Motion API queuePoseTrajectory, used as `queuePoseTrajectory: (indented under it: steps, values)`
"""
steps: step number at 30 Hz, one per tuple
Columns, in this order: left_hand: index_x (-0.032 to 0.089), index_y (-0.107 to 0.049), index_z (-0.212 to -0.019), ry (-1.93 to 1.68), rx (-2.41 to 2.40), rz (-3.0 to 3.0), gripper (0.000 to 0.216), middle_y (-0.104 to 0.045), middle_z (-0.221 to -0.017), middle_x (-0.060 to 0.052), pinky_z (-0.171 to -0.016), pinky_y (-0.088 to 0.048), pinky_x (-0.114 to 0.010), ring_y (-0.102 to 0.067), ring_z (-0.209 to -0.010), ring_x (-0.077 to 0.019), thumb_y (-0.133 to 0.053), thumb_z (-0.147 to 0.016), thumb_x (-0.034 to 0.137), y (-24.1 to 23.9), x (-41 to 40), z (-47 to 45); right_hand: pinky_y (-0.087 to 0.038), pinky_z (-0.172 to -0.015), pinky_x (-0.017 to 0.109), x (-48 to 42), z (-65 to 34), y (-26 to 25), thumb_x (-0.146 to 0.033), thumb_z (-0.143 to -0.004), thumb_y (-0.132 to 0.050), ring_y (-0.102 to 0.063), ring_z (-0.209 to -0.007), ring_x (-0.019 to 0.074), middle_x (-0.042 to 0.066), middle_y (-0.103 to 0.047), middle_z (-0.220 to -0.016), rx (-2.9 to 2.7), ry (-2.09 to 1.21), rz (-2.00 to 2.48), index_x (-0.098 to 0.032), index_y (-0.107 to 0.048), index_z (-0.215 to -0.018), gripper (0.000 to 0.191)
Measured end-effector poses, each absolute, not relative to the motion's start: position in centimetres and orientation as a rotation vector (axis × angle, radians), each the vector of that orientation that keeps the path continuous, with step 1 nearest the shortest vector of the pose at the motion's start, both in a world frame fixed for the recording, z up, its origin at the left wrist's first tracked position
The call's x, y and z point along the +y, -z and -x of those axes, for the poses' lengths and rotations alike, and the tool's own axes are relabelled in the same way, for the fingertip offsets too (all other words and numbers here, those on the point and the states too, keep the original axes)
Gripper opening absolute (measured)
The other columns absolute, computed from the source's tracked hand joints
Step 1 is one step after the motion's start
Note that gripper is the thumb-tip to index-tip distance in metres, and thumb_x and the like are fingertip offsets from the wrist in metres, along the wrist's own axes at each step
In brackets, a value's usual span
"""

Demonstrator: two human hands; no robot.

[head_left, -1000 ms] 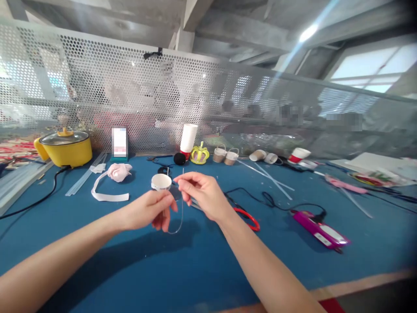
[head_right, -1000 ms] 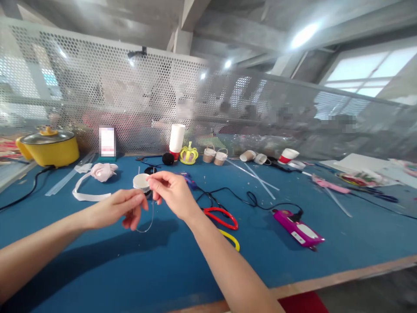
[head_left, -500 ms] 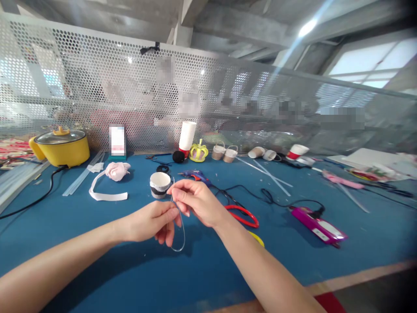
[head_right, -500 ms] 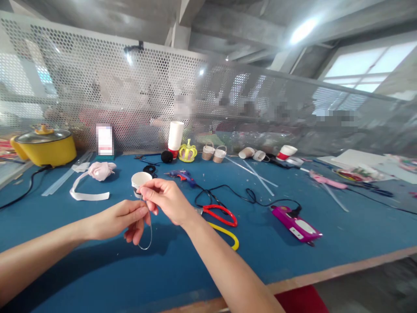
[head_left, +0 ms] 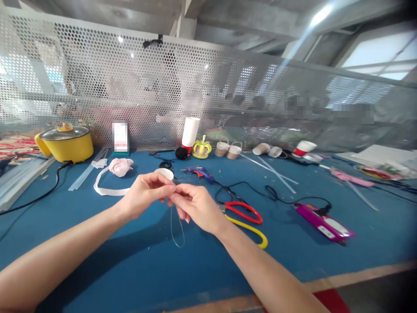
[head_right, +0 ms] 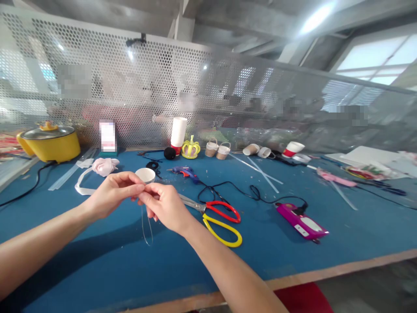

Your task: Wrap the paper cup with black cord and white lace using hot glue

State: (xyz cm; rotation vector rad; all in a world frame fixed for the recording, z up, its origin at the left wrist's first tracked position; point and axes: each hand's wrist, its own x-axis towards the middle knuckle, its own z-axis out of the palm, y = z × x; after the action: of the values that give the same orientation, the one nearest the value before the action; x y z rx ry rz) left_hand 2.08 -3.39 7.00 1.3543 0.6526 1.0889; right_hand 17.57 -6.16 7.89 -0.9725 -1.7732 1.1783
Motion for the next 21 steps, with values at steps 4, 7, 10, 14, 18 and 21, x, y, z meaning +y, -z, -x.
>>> queuePoseTrajectory:
  steps: [4, 7, 10, 14, 18, 21]
  values:
    - [0.012, -0.061, -0.063, -1.130, 0.652, -1.331, 0.017, -0.059, -0.054, 0.002, -0.051, -0.043, -0.021, -0.052, -0.049, -0.0070, -0.071, -0.066, 0.025, -6.7, -3.6, -2.3, -0.034, -0.035, 0.016, -6.3, -17.6, -7.7, -0.035, -0.082, -0.052, -0.041, -0.038, 0.0029, -0.002, -0.054, -0.056, -1.784, -1.156, 0.996, -0.013, -0.061, -0.075, 0.025]
    - [0.012, -0.061, -0.062, -1.133, 0.622, -1.337, 0.016, -0.058, -0.054, 0.002, -0.051, -0.041, -0.022, -0.053, -0.050, -0.0077, -0.069, -0.068, 0.025, -6.6, -3.6, -2.4, -0.035, -0.035, 0.016, -6.2, -17.7, -7.8, -0.036, -0.082, -0.052, -0.041, -0.037, 0.0037, -0.004, -0.051, -0.049, -1.798, -1.186, 1.005, -0.013, -0.061, -0.073, 0.026]
    - [0.012, -0.060, -0.062, -1.135, 0.606, -1.318, 0.016, -0.059, -0.055, 0.002, -0.052, -0.040, -0.023, -0.054, -0.050, -0.0085, -0.067, -0.070, 0.024, -6.5, -3.7, -2.5, -0.033, -0.036, 0.017, -6.2, -17.9, -7.9, -0.035, -0.083, -0.051, -0.040, -0.036, 0.0043, -0.006, -0.047, -0.043, -1.812, -1.213, 1.001, -0.014, -0.062, -0.073, 0.026]
    - [0.012, -0.060, -0.062, -1.147, 0.616, -1.281, 0.016, -0.059, -0.056, 0.002, -0.053, -0.039, -0.024, -0.055, -0.050, -0.0088, -0.068, -0.070, 0.024, -6.4, -3.9, -2.7, -0.031, -0.036, 0.018, -6.3, -18.3, -8.1, -0.035, -0.083, -0.052, -0.037, -0.035, 0.0040, -0.006, -0.045, -0.041, -1.830, -1.209, 1.009, -0.013, -0.064, -0.073, 0.027]
    - [0.013, -0.061, -0.060, -1.164, 0.606, -1.246, 0.017, -0.058, -0.055, 0.003, -0.053, -0.039, -0.023, -0.054, -0.050, -0.0080, -0.070, -0.067, 0.024, -6.5, -4.1, -2.7, -0.029, -0.036, 0.018, -6.2, -18.5, -7.9, -0.036, -0.083, -0.053, -0.036, -0.034, 0.0033, -0.007, -0.044, -0.040, -1.810, -1.275, 0.985, -0.013, -0.064, -0.074, 0.027]
    - [0.013, -0.061, -0.060, -1.147, 0.580, -1.219, 0.018, -0.058, -0.055, 0.003, -0.052, -0.039, -0.023, -0.054, -0.049, -0.0084, -0.072, -0.066, 0.025, -6.6, -4.2, -2.7, -0.027, -0.035, 0.018, -5.8, -18.6, -7.4, -0.035, -0.081, -0.056, -0.035, -0.034, 0.0030, -0.007, -0.044, -0.041, -1.752, -1.394, 0.939, -0.012, -0.065, -0.075, 0.025]
